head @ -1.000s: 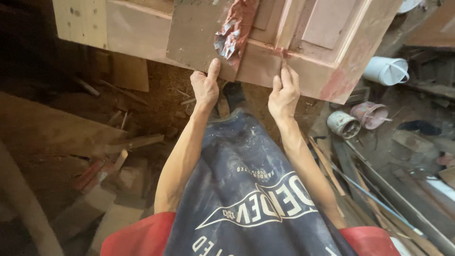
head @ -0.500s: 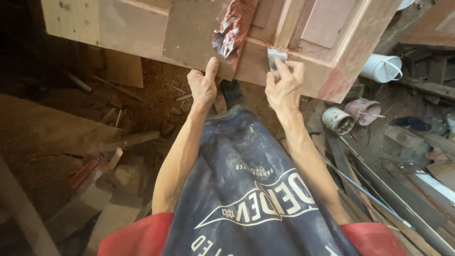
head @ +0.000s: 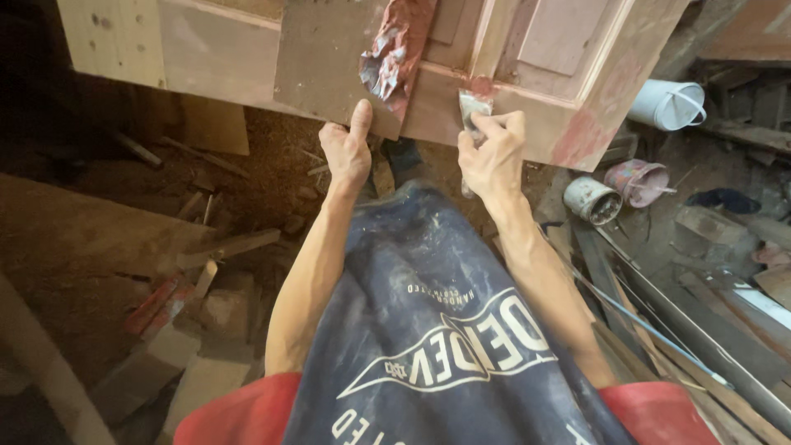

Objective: The person applies reddish-brown wood filler to a wooden door using a putty knife. They repeatedly scoop filler from a small board and spread it into the door's grooves and panels, smoothing the surface as they work.

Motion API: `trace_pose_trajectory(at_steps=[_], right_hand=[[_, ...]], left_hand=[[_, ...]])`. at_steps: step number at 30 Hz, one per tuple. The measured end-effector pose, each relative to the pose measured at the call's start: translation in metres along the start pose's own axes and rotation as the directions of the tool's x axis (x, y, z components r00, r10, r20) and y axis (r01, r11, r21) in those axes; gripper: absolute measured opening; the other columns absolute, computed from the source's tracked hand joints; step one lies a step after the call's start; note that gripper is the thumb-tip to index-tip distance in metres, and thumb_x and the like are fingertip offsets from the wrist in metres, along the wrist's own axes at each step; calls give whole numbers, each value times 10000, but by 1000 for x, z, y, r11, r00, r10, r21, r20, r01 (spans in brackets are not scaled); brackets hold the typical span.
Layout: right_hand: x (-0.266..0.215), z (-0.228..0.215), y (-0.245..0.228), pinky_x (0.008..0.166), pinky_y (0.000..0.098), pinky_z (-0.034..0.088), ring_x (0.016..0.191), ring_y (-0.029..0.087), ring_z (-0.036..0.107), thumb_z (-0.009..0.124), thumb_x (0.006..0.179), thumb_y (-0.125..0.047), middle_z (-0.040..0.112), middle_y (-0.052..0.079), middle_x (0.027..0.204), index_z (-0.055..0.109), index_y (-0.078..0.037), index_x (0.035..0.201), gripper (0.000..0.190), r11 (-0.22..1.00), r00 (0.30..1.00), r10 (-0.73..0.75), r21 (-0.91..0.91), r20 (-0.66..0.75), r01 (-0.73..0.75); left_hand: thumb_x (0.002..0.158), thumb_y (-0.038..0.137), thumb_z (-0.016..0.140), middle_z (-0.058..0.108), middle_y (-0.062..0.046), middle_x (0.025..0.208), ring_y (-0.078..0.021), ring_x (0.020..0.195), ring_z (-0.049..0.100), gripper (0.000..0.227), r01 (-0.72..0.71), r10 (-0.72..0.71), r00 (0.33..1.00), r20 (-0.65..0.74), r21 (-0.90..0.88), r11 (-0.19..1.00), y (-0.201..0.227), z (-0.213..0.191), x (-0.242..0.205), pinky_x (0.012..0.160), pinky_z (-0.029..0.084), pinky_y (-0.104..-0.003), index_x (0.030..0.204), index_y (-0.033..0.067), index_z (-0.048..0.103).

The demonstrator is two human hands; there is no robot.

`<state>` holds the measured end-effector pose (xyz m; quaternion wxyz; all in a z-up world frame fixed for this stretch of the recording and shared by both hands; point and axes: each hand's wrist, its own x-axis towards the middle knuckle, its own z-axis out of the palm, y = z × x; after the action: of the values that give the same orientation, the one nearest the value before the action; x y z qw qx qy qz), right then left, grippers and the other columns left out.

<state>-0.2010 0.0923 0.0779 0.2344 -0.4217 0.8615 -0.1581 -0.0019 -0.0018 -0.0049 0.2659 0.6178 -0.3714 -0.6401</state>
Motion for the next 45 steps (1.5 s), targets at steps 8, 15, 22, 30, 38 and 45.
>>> trace_pose_trajectory(at_steps=[8, 15, 22, 30, 38, 45], right_hand=[[2, -1, 5, 733, 382, 571, 820, 278, 647, 781, 869, -84, 559, 184, 1043, 748, 6, 1163, 309, 1000, 999, 14, -2, 46, -14], [1, 3, -2, 758, 402, 556, 892, 310, 638, 780, 892, -61, 535, 179, 1045, 729, 25, 1212, 335, 993, 993, -109, -48, -34, 107], [11, -35, -7, 749, 371, 601, 969, 307, 618, 714, 884, -16, 530, 193, 1117, 737, -56, 1234, 353, 982, 971, -47, -166, 235, 88], [35, -53, -1, 682, 460, 577, 1067, 359, 653, 744, 811, -10, 584, 128, 1153, 756, -91, 1122, 321, 872, 932, -189, -383, 309, 304], [21, -66, -21, 850, 513, 529, 1007, 380, 652, 705, 822, -78, 605, 143, 1148, 769, -142, 1133, 324, 926, 913, 76, -368, 402, 85], [25, -32, -52, 1028, 445, 526, 1152, 356, 653, 733, 887, -42, 656, 107, 1247, 725, -61, 1243, 357, 893, 896, -443, 107, 32, 438]], left_hand=[[974, 323, 731, 731, -21, 902, -102, 820, 614, 350, 4, -3, 1000, 13, -60, 998, -2, 0, -2, 769, 530, -304, 970, -26, 748], [987, 324, 732, 720, -16, 888, -98, 804, 600, 355, -8, 10, 1000, 25, -80, 997, -5, 1, -3, 750, 521, -295, 955, -30, 748], [981, 321, 712, 730, -15, 905, -94, 811, 628, 351, -49, 52, 998, 27, -89, 995, 5, 1, -4, 748, 536, -286, 1011, -28, 733], [986, 311, 722, 746, -28, 878, -102, 784, 629, 344, -4, 7, 1000, 23, -96, 995, -2, 2, -3, 744, 540, -293, 955, -30, 758], [965, 316, 732, 748, -31, 905, -104, 820, 646, 342, -46, 45, 999, -10, -66, 997, -2, 3, -3, 768, 550, -302, 997, -23, 749], [949, 347, 750, 751, -46, 849, -110, 754, 622, 375, 27, -27, 999, -26, 4, 1000, 2, 2, -2, 697, 536, -319, 969, -28, 761]])
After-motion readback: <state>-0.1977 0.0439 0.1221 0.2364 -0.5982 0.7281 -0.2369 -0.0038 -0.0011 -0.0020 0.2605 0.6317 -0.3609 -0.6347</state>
